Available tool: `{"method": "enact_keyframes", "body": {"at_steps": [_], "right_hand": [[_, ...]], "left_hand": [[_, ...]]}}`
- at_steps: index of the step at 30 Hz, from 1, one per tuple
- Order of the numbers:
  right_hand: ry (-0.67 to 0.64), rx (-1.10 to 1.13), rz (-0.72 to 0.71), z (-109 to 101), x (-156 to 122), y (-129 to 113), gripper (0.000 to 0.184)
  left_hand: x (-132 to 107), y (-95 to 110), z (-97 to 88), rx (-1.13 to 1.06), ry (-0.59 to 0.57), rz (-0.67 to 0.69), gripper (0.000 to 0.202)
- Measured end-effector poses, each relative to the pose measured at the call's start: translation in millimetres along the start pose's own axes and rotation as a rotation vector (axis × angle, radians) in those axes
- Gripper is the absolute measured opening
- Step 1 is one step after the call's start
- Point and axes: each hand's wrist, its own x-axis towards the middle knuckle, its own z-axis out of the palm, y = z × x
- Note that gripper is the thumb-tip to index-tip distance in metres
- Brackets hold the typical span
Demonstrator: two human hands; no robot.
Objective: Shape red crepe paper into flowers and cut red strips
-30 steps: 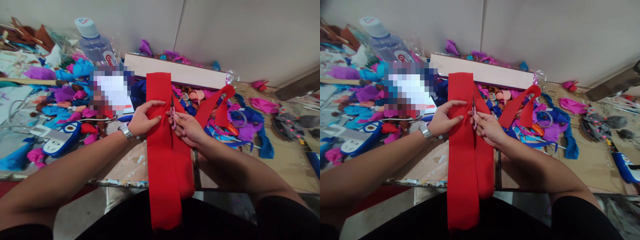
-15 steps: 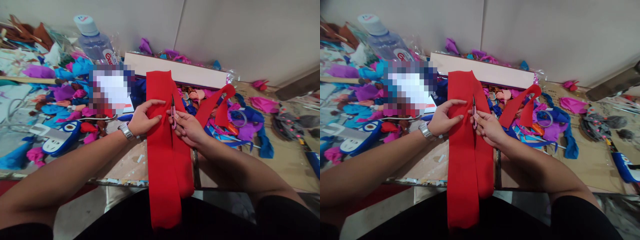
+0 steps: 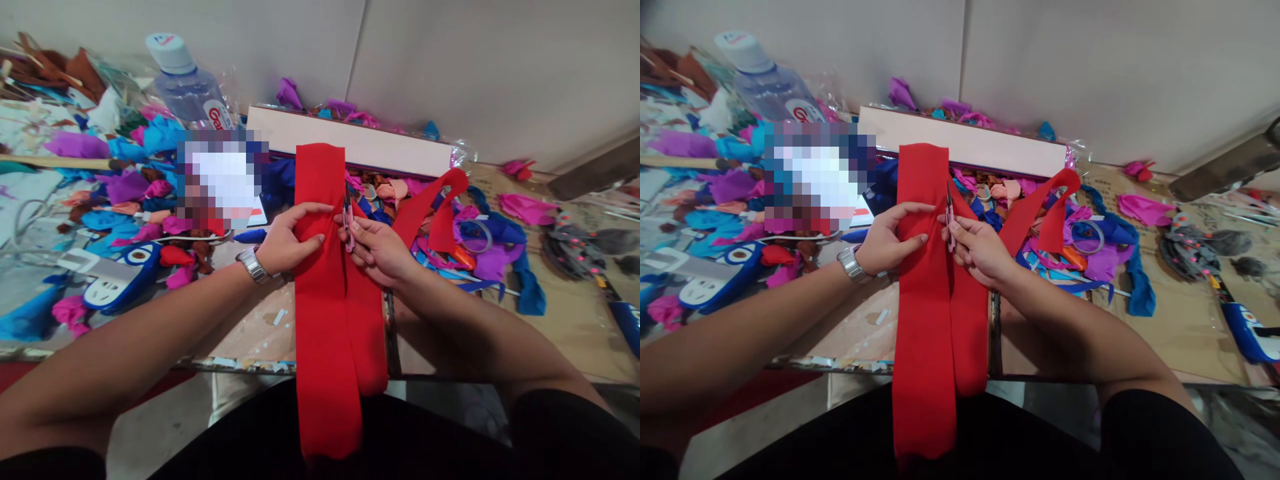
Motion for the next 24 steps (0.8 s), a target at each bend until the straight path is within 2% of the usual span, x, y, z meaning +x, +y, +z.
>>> {"method": "enact_keyframes", "body": {"at_steps": [24], "right_hand": [[-0.006, 0.015, -0.022, -0.4, 1.4, 0.7, 0.025]], "left_hand": [[-1.4, -4.0, 2.5, -0.01, 0.018, 0.038, 0.047]]}}
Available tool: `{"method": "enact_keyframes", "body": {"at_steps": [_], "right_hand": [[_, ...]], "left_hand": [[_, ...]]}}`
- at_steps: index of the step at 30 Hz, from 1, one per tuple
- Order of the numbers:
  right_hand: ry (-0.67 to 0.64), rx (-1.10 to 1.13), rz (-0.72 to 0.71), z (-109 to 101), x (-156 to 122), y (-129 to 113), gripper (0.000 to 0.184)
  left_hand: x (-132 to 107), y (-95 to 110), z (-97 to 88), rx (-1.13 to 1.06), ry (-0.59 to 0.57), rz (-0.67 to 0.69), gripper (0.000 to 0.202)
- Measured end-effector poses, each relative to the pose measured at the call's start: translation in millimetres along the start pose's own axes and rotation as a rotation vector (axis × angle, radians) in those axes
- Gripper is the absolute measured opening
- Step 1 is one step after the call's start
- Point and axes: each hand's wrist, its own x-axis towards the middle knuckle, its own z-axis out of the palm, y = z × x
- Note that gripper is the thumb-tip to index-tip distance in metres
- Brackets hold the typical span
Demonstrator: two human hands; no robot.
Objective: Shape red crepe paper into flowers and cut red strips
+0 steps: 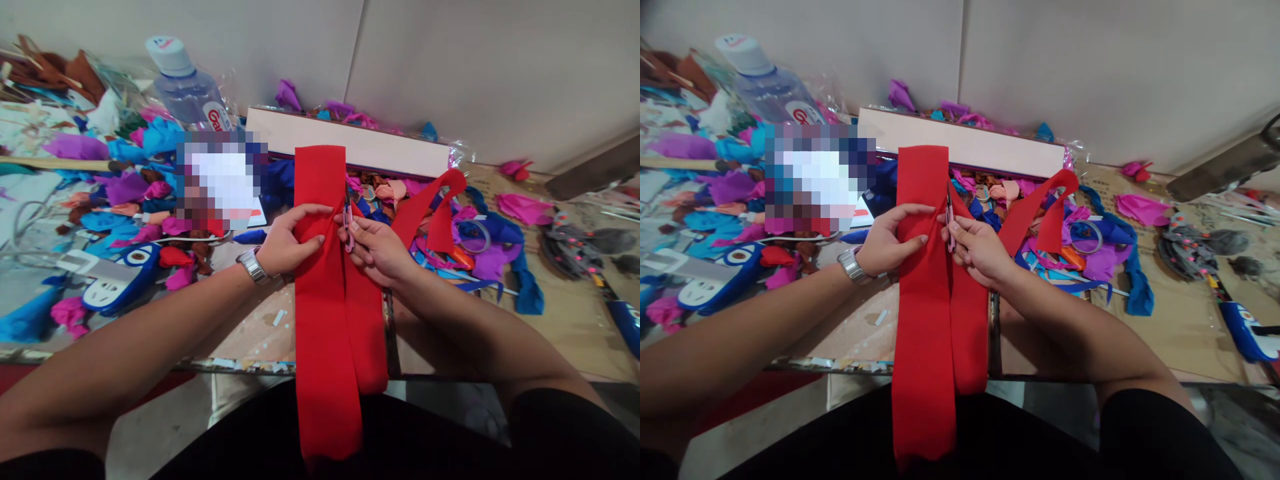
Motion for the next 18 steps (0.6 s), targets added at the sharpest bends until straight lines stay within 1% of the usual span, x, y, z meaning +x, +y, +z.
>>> {"method": "enact_keyframes", "body": {"at_steps": [12, 18], "right_hand": [[0.015, -0.013, 0.002, 2.0, -2.4, -2.0, 0.025], [0.008, -0.002, -0.01, 2.3, -1.9, -5.0, 0.021]], "left_hand": [[-0.5, -1.1, -0.2, 0.0, -0.005, 0.012, 0.048], [-1.4, 0.1, 1.2, -0.026, -0.007, 0.011, 0.048]]}}
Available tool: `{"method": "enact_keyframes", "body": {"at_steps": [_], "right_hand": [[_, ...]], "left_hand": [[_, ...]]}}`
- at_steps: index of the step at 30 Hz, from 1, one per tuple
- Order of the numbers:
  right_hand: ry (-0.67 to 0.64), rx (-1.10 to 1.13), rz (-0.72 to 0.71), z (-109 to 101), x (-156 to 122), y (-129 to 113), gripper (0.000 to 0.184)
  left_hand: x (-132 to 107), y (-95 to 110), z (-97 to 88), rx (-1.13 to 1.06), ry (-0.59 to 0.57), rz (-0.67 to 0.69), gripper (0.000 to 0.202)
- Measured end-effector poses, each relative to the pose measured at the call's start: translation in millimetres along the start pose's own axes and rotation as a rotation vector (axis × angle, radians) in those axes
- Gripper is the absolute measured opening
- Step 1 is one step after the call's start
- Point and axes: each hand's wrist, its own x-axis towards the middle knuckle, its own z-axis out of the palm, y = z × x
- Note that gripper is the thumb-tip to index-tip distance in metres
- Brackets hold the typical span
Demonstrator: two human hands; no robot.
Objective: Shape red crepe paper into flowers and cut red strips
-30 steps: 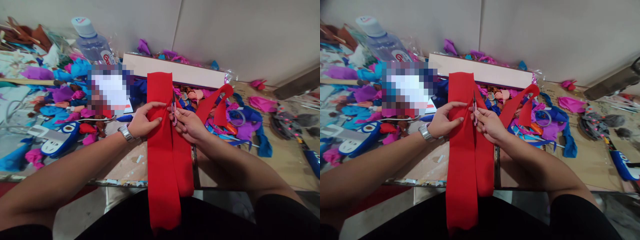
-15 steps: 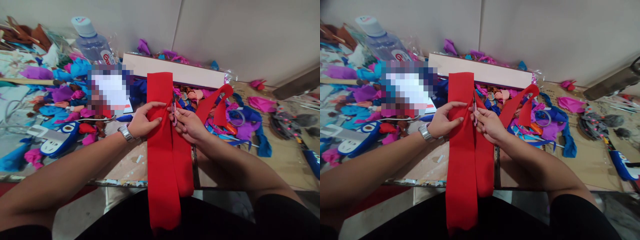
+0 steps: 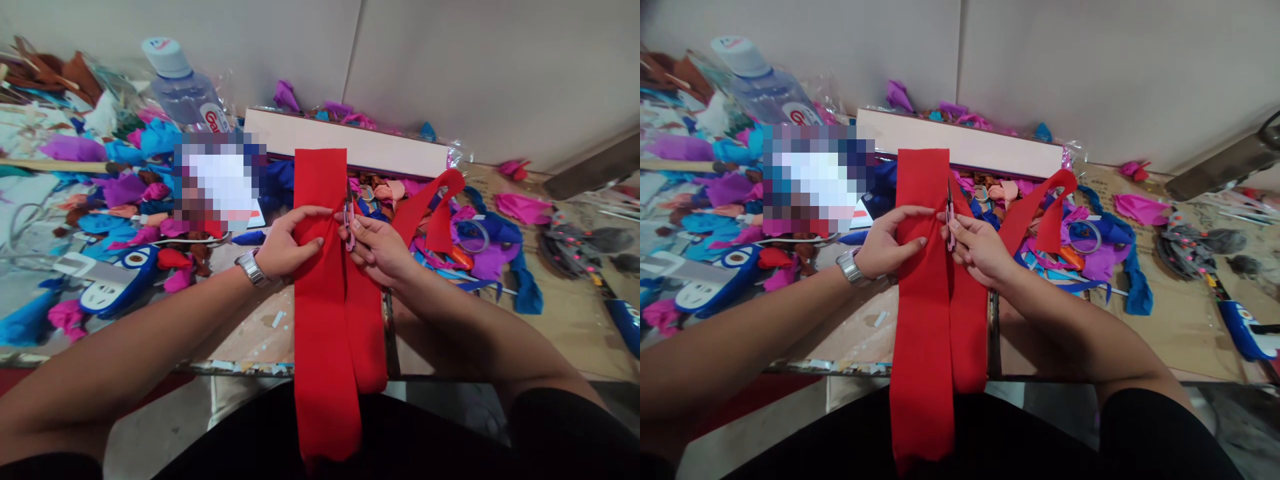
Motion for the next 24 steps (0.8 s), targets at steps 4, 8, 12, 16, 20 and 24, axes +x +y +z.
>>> {"method": "enact_keyframes", "body": {"at_steps": [4, 8, 12, 16, 20, 24], "right_hand": [[0.001, -0.008, -0.013, -0.3, 1.3, -2.8, 0.019], [0.006, -0.014, -0.017, -0.7, 2.2, -4.6, 0.021], [-0.008, 0.003, -0.023, -0.9, 1.9, -4.4, 0.019], [-0.01, 0.013, -0.027, -1.2, 1.8, -3.6, 0.019], [-0.011, 0.017, -0.032, -1.3, 2.3, -3.1, 0.019], [0.006, -0.001, -0.026, -0.6, 2.3, -3.4, 0.021]], "left_hand": [[-0.6, 1.1, 0.8, -0.015, -0.017, -0.006, 0.047], [-0.9, 3.3, 0.9, 0.003, -0.022, 0.0, 0.047], [-1.0, 4.9, 0.9, 0.021, -0.025, -0.012, 0.047], [-1.1, 5.3, 1.3, 0.018, -0.023, -0.019, 0.047], [-1.2, 6.0, 1.2, 0.024, -0.021, -0.017, 0.047], [-0.9, 6.2, 0.5, 0.027, -0.031, -0.02, 0.048]]}}
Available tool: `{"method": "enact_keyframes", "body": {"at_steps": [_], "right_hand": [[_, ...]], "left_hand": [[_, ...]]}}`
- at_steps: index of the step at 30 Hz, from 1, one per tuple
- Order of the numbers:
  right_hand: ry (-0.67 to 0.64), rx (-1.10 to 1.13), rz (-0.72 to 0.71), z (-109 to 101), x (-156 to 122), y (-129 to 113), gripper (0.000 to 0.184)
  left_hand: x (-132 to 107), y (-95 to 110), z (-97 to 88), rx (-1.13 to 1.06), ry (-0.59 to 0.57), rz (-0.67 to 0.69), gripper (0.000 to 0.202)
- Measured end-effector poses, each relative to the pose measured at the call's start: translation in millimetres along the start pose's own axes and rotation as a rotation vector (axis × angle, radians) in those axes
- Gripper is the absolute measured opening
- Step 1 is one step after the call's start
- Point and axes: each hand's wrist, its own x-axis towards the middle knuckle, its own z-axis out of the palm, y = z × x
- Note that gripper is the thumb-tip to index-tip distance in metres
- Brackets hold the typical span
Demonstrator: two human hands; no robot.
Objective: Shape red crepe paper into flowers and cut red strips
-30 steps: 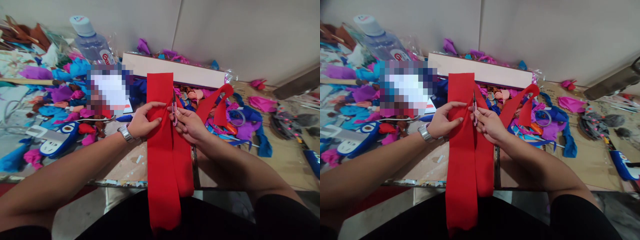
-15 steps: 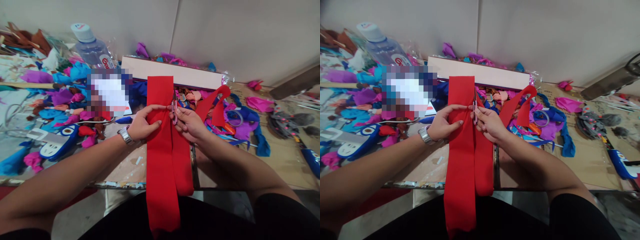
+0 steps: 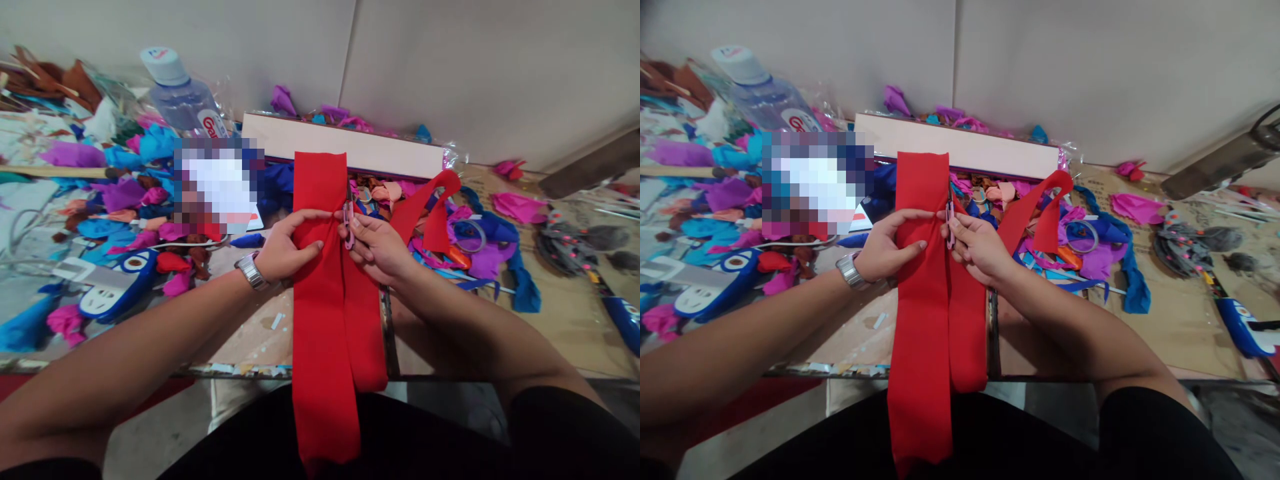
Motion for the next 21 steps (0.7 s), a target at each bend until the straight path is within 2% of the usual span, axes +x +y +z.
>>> {"method": "enact_keyframes", "body": {"at_steps": [21], "right_hand": [[-0.003, -0.014, 0.005, 1.8, -1.6, -2.1, 0.018]], "left_hand": [[0.1, 0.3, 0.2, -0.012, 0.006, 0.009, 0.047]]}}
